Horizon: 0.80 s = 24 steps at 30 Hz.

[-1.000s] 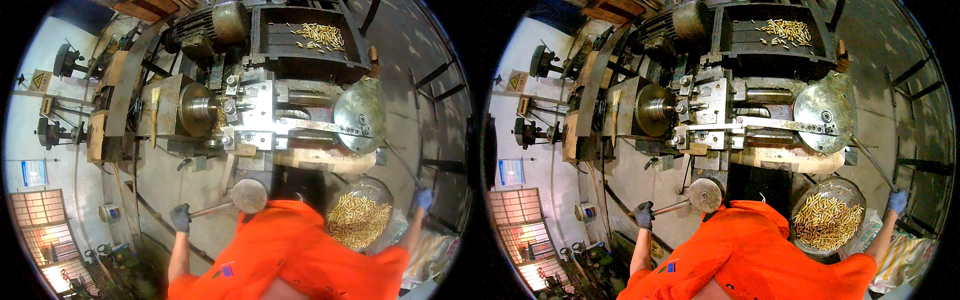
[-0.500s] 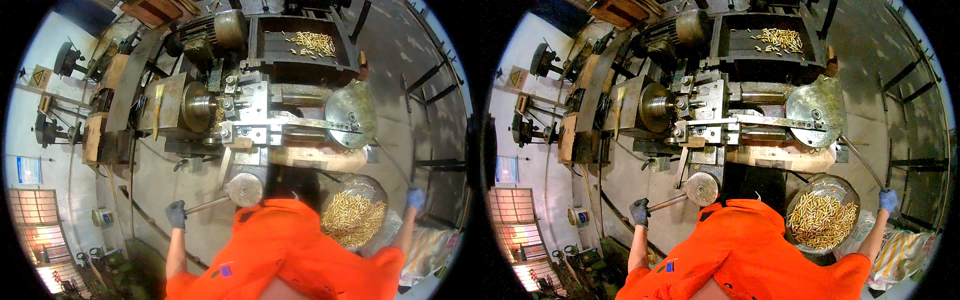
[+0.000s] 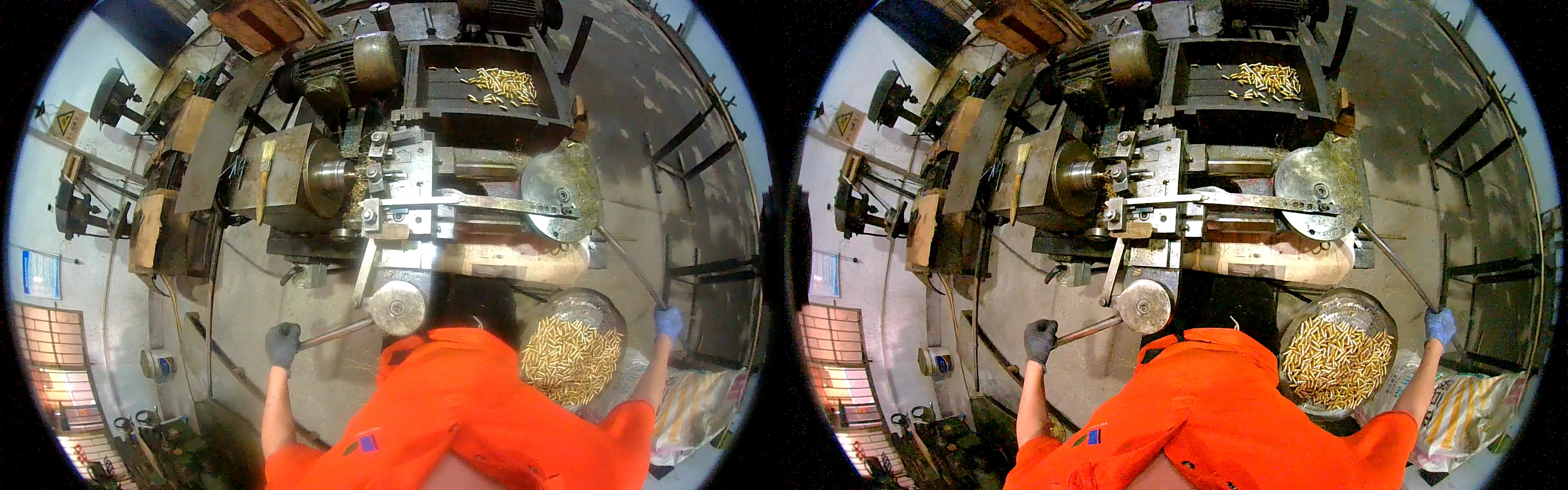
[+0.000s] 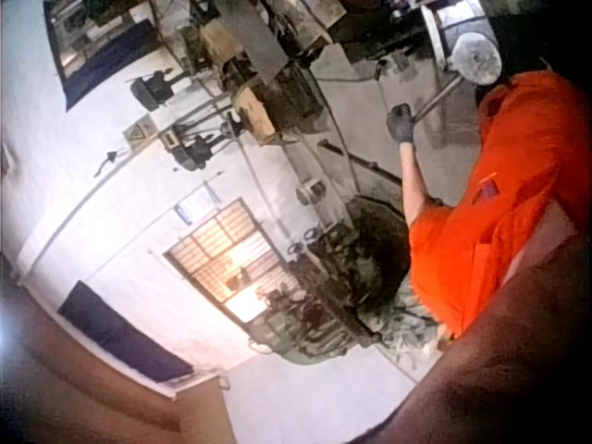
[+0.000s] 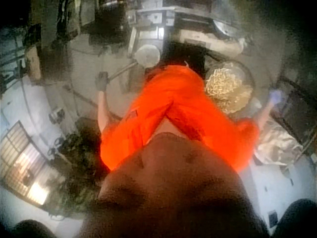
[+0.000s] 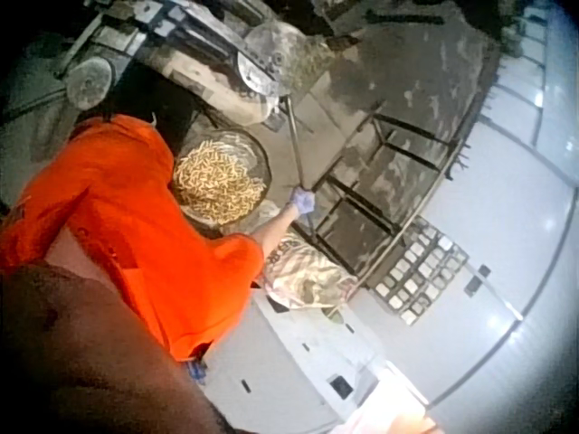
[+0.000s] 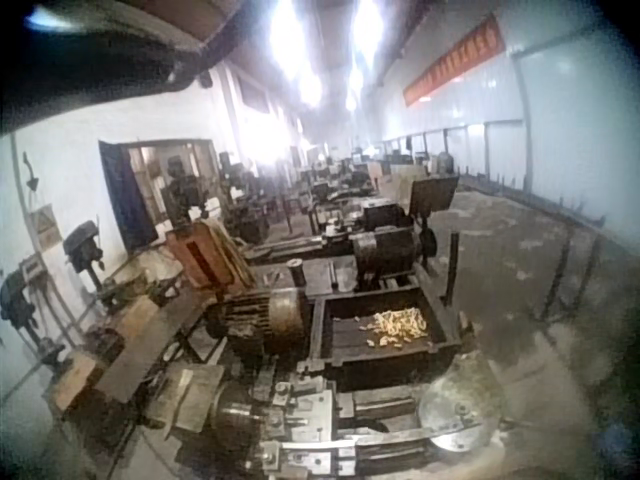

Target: The person operates a metalworking machine in a factory setting, repeatedly inserting small brass components into the mechanism and using a lever to cycle the process. The person collects the processed components from a tray and transfers them into a large sack on the floor.

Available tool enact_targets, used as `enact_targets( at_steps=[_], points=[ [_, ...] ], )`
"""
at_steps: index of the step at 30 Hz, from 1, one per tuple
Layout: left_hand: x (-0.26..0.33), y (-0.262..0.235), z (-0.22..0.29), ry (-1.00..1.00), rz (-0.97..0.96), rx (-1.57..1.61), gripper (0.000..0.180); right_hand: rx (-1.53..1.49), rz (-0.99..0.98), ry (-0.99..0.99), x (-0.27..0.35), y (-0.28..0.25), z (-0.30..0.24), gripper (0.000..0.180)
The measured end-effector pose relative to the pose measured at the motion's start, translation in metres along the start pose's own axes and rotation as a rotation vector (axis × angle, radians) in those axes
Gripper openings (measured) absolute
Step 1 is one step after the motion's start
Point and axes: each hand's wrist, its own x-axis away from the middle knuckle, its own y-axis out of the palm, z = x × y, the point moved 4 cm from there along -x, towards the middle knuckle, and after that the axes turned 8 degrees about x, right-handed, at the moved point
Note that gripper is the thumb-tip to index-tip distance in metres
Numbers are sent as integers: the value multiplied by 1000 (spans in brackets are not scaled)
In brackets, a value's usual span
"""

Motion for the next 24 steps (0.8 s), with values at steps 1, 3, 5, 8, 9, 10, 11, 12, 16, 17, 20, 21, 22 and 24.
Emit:
enact_targets(
  at_steps=[1, 3, 5, 8, 9, 10, 11, 12, 16, 17, 20, 21, 22, 24],
  points=[
    [-3, 0, 10, 68, 15, -110, 18, 0, -28, 18, 3, -4, -2, 37],
    [-3, 5, 36, 112, -3, -62, 19, -8, -46, -8, 3, 1, 4, 37],
    [-12, 14, 31, 154, -35, 20, 20, -40, -45, -29, 3, 5, 6, 36],
    [-15, 25, 15, 195, -63, -63, 21, -96, -16, -68, 3, 11, 3, 37],
    [-15, 33, 14, 210, -73, -81, 22, -94, 1, -86, 3, 17, 6, 38],
    [-11, 37, 15, 209, -93, -121, 22, -84, 32, -110, -3, 21, 8, 38],
    [-14, 39, 20, 216, -121, -147, 23, 24, 42, -101, -8, 35, 16, 42],
    [-10, 37, 15, 206, -125, -176, 23, 58, -15, -81, -2, 19, 1, 46],
    [-4, 39, 42, 490, 12, -283, 24, 94, 56, -88, 8, 10, 6, 51],
    [-5, 40, 49, 361, -47, -210, 22, 41, 29, -26, 12, 7, 11, 50],
    [-2, 42, 52, 332, -26, -192, 22, 15, -74, -13, 8, 11, 15, 48],
    [1, 38, 51, 351, -4, -222, 22, 6, -59, -8, 17, -5, 2, 48],
    [1, 37, 50, 377, 10, -252, 22, -1, -45, 6, 25, -18, -5, 48],
    [-1, 37, 47, 343, 1, -273, 23, 14, -24, 41, 29, -21, -4, 47]
  ],
)
